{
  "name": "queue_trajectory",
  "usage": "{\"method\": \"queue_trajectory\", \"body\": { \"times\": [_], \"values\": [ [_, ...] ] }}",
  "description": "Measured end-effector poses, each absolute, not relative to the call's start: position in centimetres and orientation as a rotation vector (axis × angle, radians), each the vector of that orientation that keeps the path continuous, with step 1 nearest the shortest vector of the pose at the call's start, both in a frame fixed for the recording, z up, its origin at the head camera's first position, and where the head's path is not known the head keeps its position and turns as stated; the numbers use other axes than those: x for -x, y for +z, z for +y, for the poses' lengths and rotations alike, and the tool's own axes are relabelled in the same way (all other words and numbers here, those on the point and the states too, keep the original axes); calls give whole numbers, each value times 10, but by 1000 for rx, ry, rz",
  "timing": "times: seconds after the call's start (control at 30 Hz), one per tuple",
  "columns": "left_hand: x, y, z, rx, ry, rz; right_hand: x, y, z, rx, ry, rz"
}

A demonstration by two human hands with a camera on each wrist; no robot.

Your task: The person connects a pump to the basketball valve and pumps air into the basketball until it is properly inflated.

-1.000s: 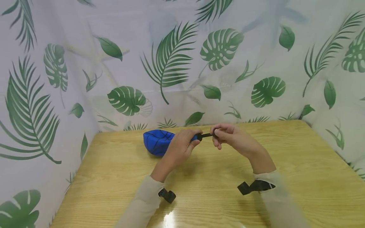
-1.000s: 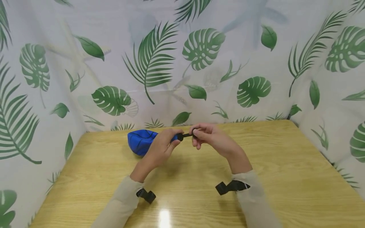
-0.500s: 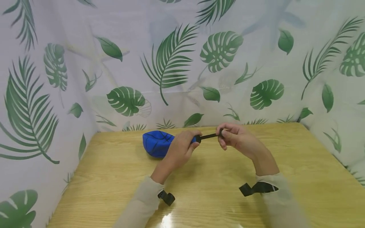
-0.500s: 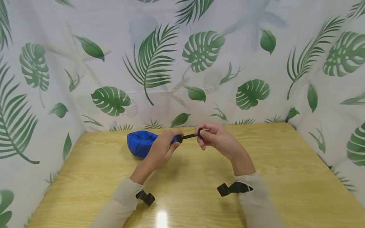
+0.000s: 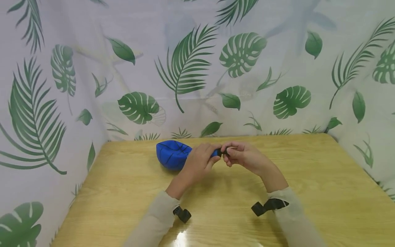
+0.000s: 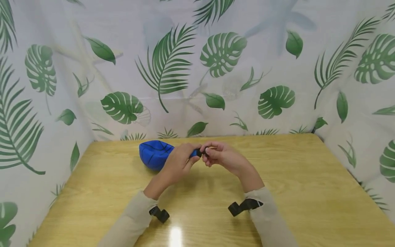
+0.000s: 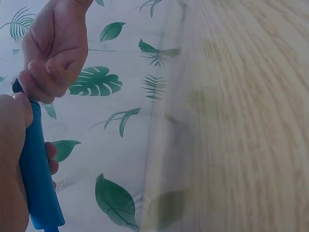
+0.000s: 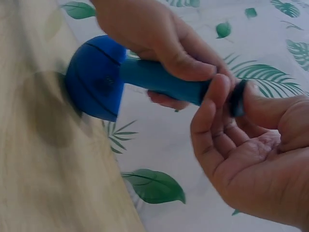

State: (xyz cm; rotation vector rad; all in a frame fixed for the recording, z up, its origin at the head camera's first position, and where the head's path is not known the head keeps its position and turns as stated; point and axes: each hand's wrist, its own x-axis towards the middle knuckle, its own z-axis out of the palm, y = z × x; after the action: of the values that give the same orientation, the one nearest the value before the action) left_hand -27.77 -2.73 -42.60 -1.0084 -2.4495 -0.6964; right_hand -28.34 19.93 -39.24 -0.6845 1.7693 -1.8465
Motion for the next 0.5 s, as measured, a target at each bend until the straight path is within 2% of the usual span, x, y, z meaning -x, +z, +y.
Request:
{"method": "queue_trajectory", "body": {
  "times": [0.23, 0.5],
  "values": [
    [280, -422, -29, 1038, -748, -2476, 279, -368, 226, 726, -1696, 1936],
    [283, -421, -32, 1059, -768, -2437, 261, -335, 269, 927, -1717, 2007]
  ]
}}
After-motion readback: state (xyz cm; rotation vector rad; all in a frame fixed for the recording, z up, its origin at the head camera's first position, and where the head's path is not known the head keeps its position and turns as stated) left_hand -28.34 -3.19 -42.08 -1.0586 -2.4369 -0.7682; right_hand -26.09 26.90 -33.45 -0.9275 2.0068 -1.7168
